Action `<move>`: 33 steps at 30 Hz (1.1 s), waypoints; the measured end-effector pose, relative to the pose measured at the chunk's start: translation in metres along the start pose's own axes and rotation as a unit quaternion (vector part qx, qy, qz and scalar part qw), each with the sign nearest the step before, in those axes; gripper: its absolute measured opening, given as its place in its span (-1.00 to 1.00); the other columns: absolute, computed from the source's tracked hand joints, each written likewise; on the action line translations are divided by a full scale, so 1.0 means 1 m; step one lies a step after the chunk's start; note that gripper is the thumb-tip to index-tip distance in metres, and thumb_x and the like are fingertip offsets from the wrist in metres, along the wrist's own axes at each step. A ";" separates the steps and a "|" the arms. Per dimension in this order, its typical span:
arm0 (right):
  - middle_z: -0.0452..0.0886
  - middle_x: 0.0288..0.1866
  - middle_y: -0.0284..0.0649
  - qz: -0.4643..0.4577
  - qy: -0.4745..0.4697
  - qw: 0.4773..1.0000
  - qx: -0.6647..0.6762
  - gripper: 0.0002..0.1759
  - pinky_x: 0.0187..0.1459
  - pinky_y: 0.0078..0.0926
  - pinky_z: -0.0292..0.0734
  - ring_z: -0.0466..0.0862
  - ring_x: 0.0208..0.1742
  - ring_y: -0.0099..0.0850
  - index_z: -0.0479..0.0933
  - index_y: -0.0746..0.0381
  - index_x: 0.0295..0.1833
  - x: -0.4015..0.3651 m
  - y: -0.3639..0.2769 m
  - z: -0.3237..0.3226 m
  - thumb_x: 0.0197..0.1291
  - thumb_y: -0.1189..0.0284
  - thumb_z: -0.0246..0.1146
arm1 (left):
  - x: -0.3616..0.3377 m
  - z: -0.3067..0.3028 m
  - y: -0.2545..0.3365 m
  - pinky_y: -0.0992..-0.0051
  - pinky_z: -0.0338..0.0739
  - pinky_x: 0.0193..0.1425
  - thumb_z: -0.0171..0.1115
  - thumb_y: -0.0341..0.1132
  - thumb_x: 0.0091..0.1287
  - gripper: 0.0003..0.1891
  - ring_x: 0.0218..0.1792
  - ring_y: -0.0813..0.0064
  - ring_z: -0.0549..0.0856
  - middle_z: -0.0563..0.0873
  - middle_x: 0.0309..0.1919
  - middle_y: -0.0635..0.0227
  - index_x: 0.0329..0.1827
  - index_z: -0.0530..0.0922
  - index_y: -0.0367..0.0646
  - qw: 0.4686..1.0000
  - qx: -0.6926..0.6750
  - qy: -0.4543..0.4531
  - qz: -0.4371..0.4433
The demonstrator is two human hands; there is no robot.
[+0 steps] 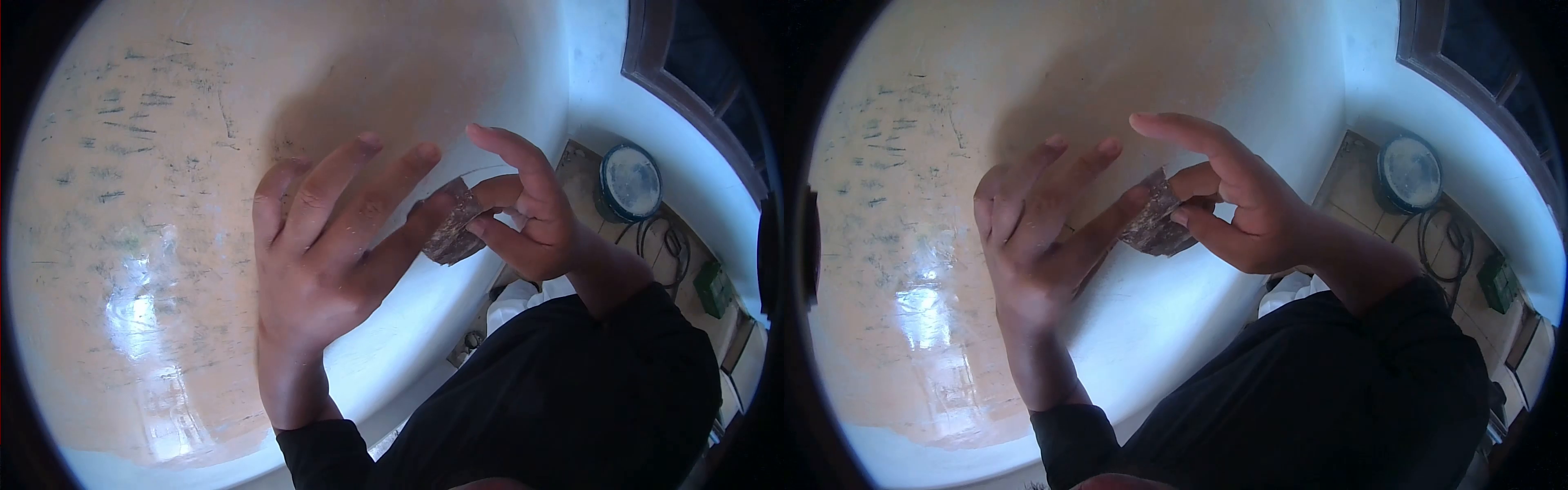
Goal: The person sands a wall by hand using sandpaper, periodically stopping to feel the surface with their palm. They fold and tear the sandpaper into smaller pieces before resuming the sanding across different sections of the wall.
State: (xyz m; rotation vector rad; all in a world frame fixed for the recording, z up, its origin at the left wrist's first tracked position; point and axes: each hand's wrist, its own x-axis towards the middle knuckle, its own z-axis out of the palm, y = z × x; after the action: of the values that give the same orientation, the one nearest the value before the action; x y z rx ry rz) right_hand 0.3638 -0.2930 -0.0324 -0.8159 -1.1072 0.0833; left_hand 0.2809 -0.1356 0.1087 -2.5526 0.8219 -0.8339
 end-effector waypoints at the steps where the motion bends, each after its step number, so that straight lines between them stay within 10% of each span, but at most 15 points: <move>1: 0.13 0.47 -0.04 -0.003 -0.003 1.000 -0.012 -0.20 0.03 -0.51 0.58 0.60 0.16 -0.37 -0.07 0.28 0.50 -0.001 0.000 0.000 0.13 0.84 -0.02 | -0.003 -0.005 -0.005 0.35 0.41 0.07 0.48 -0.16 -0.11 -0.71 0.10 0.40 0.57 0.70 -0.09 0.56 -0.26 0.70 0.19 1.000 0.001 -0.019 0.013; 6: 0.16 0.45 -0.04 0.012 0.017 1.000 -0.023 -0.20 0.04 -0.52 0.57 0.62 0.13 -0.38 -0.06 0.29 0.50 -0.005 0.001 0.005 0.13 0.84 -0.02 | -0.006 -0.010 -0.009 0.41 0.48 -0.02 0.46 -0.25 -0.08 -0.74 -0.05 0.43 0.67 0.72 -0.09 0.47 -0.27 0.68 0.12 0.998 -0.023 -0.055 -0.003; 11: 0.18 0.46 -0.02 0.020 -0.020 0.999 -0.035 -0.19 0.07 -0.50 0.56 0.66 0.07 -0.35 -0.05 0.29 0.50 -0.003 0.000 0.002 0.12 0.85 -0.01 | 0.004 -0.012 0.009 0.49 0.60 -0.20 0.53 -0.46 -0.07 -0.58 -0.23 0.41 0.74 0.76 -0.22 0.28 -0.07 0.64 -0.15 0.912 -0.328 -0.068 -0.237; 17: 0.19 0.48 -0.01 -0.010 -0.050 0.989 -0.138 -0.19 0.08 -0.43 0.56 0.69 0.02 -0.30 -0.06 0.28 0.50 0.003 0.002 0.007 0.12 0.82 -0.01 | -0.005 0.000 0.010 0.52 0.63 -0.27 0.44 -0.43 0.12 -0.77 -0.35 0.48 0.76 0.76 -0.39 0.30 -0.14 0.68 -0.17 0.846 -0.411 -0.116 -0.319; 23: 0.29 0.38 -0.01 0.081 0.002 0.996 0.043 -0.19 0.00 -0.48 0.58 0.66 0.06 -0.35 -0.08 0.25 0.52 0.006 0.004 0.024 0.15 0.81 -0.02 | -0.020 -0.002 0.003 0.59 0.57 -0.28 0.31 -0.48 0.25 -0.86 -0.39 0.65 0.71 0.76 -0.43 0.29 -0.14 0.69 -0.19 0.780 -0.471 -0.089 -0.402; 33: 0.64 -0.11 -0.12 0.172 0.041 0.975 0.136 -0.29 -0.06 -0.52 0.55 0.64 -0.11 -0.51 0.11 0.26 0.45 -0.005 0.001 0.020 0.23 0.62 0.23 | -0.009 -0.007 0.018 0.54 0.59 -0.27 0.26 -0.49 0.27 -0.72 -0.35 0.57 0.74 0.78 -0.32 0.31 0.06 0.61 -0.12 0.806 -0.422 -0.082 -0.406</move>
State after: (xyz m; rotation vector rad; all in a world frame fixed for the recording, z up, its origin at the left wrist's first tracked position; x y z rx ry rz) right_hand 0.3450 -0.2835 -0.0329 -0.7477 -0.8443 0.4773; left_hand 0.2630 -0.1446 0.1022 -3.8093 -0.0859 -0.4417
